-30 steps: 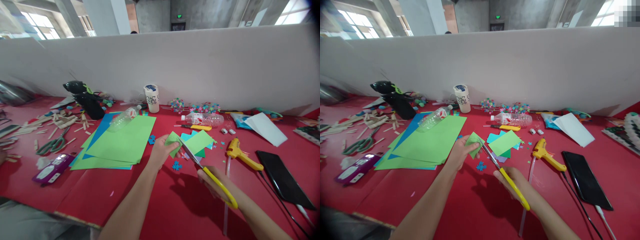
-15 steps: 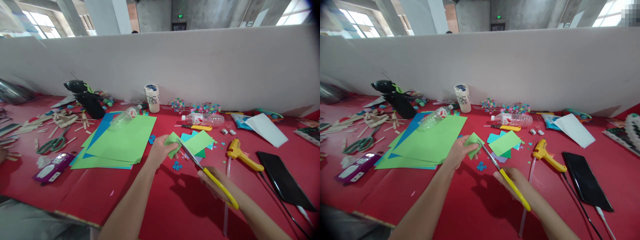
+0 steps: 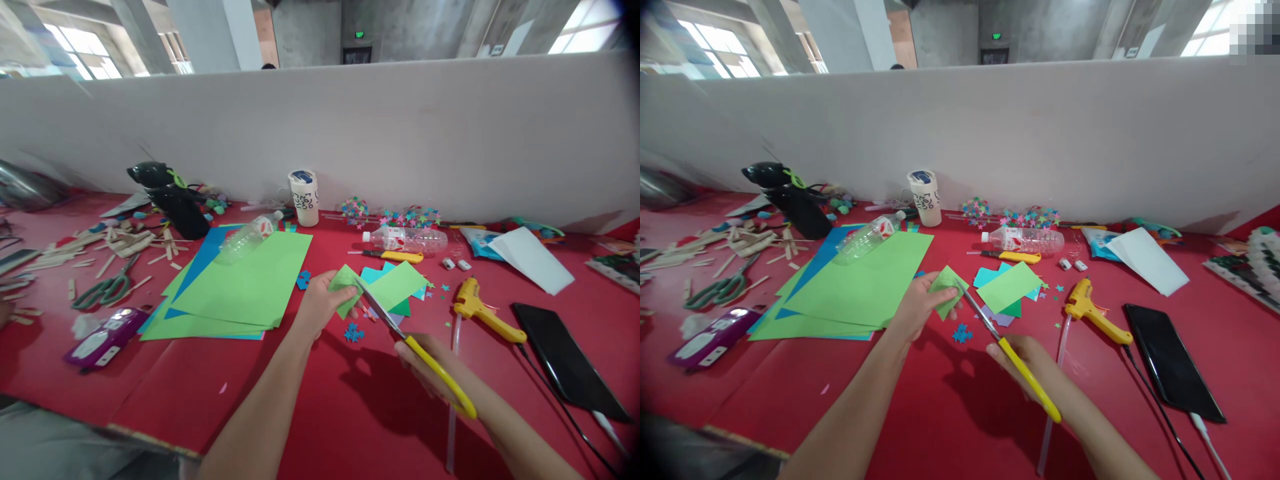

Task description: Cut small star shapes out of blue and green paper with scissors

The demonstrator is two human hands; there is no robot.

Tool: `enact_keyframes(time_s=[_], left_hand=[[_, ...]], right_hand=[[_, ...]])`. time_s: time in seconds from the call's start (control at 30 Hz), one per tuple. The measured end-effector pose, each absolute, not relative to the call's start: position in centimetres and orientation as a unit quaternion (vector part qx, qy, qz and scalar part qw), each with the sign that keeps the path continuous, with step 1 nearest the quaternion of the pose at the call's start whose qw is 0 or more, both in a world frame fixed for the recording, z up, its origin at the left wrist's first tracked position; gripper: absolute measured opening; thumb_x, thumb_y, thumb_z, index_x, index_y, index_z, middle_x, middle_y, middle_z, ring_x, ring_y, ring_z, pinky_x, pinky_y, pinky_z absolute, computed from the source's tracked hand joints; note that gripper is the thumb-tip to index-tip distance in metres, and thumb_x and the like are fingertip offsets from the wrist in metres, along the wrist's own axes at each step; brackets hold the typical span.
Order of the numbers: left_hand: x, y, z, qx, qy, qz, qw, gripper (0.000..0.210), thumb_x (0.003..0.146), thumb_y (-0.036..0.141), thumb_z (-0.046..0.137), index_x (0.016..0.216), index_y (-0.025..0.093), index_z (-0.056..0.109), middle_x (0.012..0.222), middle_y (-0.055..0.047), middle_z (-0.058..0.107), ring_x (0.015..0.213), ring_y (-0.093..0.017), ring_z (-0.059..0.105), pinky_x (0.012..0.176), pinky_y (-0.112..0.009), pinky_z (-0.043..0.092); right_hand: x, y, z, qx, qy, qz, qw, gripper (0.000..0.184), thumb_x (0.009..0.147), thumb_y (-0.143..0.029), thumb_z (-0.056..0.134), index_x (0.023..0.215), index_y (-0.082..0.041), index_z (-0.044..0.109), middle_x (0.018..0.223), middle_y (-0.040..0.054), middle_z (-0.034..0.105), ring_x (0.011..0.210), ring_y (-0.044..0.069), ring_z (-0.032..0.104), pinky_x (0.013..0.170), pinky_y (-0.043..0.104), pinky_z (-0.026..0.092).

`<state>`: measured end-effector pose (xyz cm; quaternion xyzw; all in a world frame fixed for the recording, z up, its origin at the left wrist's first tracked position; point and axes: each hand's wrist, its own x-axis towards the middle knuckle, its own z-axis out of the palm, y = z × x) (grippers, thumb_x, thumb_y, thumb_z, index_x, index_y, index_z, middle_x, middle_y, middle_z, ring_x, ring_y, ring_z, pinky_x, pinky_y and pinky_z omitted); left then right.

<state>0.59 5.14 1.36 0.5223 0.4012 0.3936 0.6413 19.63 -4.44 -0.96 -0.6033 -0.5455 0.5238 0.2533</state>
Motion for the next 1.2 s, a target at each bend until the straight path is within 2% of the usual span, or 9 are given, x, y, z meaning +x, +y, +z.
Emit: enact_keyframes(time_s=[0.17,0.33,0.6,0.8,1.2], left_hand=[[0.8,5.0,1.2,0.507,0.400,0.403,0.648,0.019,0.071,0.030,0.061,0.082,0.014,0.060,0.062,-0.003,0.066,0.049,-0.015,0.060,0.052,-0.027,0.048],[0.9,5.2,0.8,0.509,0.395,0.440,0.626,0.024,0.068,0.032,0.065,0.084,0.014,0.066,0.073,-0.003,0.067,0.067,-0.015,0.061,0.069,-0.027,0.047],[0.8,5.2,0.6,0.485,0.386,0.441,0.649,0.027,0.064,0.032,0.069,0.085,0.015,0.067,0.070,-0.001,0.066,0.063,-0.014,0.059,0.067,-0.027,0.046],[1.4,4.7,0.9,0.482,0.376,0.458,0.645,0.019,0.068,0.030,0.066,0.080,0.015,0.065,0.064,0.002,0.062,0.059,-0.012,0.056,0.064,-0.025,0.045],[2.6,3.9,0.2,0.459,0.377,0.519,0.615,0.017,0.072,0.029,0.062,0.083,0.016,0.063,0.073,0.001,0.064,0.067,-0.013,0.059,0.067,-0.024,0.046]], right_hand=[[19.6,-4.4,-1.0,-0.603,-0.537,0.523,0.273,0.044,0.072,-0.057,0.059,0.057,-0.021,0.038,0.047,-0.0088,0.028,0.033,0.006,0.030,0.031,0.019,0.027],[19.9,-4.5,-1.6,-0.578,-0.532,0.558,0.267,0.052,0.072,-0.071,0.044,0.061,-0.021,0.040,0.041,-0.0094,0.032,0.030,0.006,0.031,0.032,0.020,0.029],[20.3,-4.8,-1.9,-0.542,-0.540,0.584,0.271,0.054,0.074,-0.072,0.039,0.069,-0.019,0.045,0.042,-0.0107,0.031,0.032,0.006,0.030,0.036,0.020,0.030],[19.9,-5.0,-2.3,-0.542,-0.526,0.588,0.289,0.052,0.075,-0.070,0.040,0.068,-0.019,0.044,0.041,-0.0112,0.032,0.032,0.005,0.029,0.036,0.019,0.030],[19.0,-5.4,-3.2,-0.526,-0.494,0.609,0.329,0.048,0.081,-0.065,0.039,0.066,-0.020,0.044,0.039,-0.0118,0.029,0.030,0.005,0.026,0.034,0.017,0.029]])
